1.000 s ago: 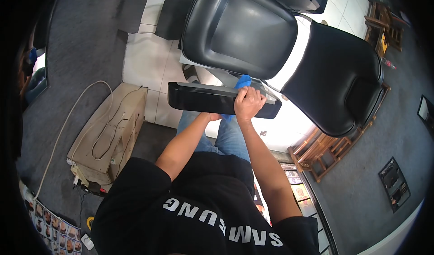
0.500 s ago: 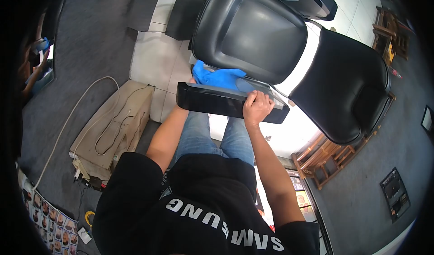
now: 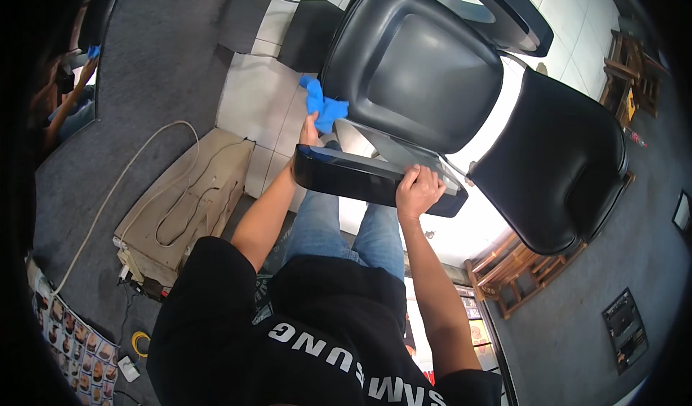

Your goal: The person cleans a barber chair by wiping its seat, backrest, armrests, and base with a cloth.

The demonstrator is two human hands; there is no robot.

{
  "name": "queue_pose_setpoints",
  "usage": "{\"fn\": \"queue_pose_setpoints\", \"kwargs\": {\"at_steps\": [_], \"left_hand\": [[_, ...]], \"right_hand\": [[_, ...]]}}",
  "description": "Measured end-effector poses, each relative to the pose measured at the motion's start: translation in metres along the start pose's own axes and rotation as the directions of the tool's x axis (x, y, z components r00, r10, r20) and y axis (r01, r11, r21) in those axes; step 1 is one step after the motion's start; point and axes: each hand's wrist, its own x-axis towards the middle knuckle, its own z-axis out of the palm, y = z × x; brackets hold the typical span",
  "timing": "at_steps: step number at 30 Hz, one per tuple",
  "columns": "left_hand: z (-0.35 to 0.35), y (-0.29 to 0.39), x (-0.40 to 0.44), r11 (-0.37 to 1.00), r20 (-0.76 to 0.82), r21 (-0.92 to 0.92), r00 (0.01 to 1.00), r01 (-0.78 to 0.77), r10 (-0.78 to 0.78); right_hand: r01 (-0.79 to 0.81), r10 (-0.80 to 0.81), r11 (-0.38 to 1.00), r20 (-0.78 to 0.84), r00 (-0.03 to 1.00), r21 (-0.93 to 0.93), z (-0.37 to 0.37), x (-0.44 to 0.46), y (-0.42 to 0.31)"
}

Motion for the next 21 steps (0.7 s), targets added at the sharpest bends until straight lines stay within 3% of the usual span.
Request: {"fn": "queue_pose_setpoints", "kwargs": {"at_steps": [1, 2, 3, 4, 6, 8, 10, 12, 18, 21], "left_hand": [[0.003, -0.018, -0.014, 0.998, 0.032, -0.035, 0.998, 0.056, -0.055], [-0.001, -0.020, -0.025, 0.933, 0.173, -0.328, 0.980, 0.150, -0.097], [-0.004, -0.021, -0.037, 0.775, 0.310, -0.559, 0.941, 0.296, -0.136], [-0.013, -0.019, -0.043, 0.311, 0.512, -0.815, 0.859, 0.489, -0.009], [-0.033, -0.017, -0.045, -0.151, 0.625, -0.768, 0.780, 0.622, 0.029], [-0.060, -0.028, -0.051, 0.006, 0.580, -0.783, 0.733, 0.622, -0.355], [-0.070, -0.026, -0.012, 0.222, 0.264, -0.813, 0.680, 0.538, -0.684], [-0.082, 0.016, 0.035, 0.399, 0.091, -0.806, 0.758, 0.437, -0.646], [-0.048, 0.070, 0.195, 0.645, 0.070, -0.697, 0.925, 0.313, -0.374], [-0.001, 0.124, 0.251, 0.833, 0.100, -0.386, 0.915, 0.397, -0.390]], "right_hand": [[-0.001, 0.002, 1.000, 0.012, 1.000, -0.009, -0.001, 0.000, 0.000], [0.004, -0.004, 1.000, 0.014, 1.000, -0.019, -0.002, 0.000, 0.000], [0.010, -0.010, 1.000, 0.017, 1.000, -0.028, -0.003, -0.001, -0.001], [0.017, -0.016, 0.999, 0.013, 1.000, -0.035, -0.003, 0.001, -0.001], [0.017, -0.017, 1.000, 0.004, 1.000, -0.019, -0.001, 0.002, -0.001], [0.009, -0.009, 1.000, 0.012, 1.000, -0.013, -0.002, 0.001, -0.001], [0.006, -0.006, 1.000, 0.035, 0.999, -0.009, -0.005, 0.002, -0.004], [0.012, -0.012, 1.000, 0.023, 1.000, -0.018, -0.002, 0.002, -0.002], [0.006, -0.005, 1.000, 0.027, 1.000, -0.012, -0.004, 0.003, -0.004], [0.009, -0.009, 1.000, 0.035, 0.999, -0.017, -0.004, 0.004, -0.003]]}}
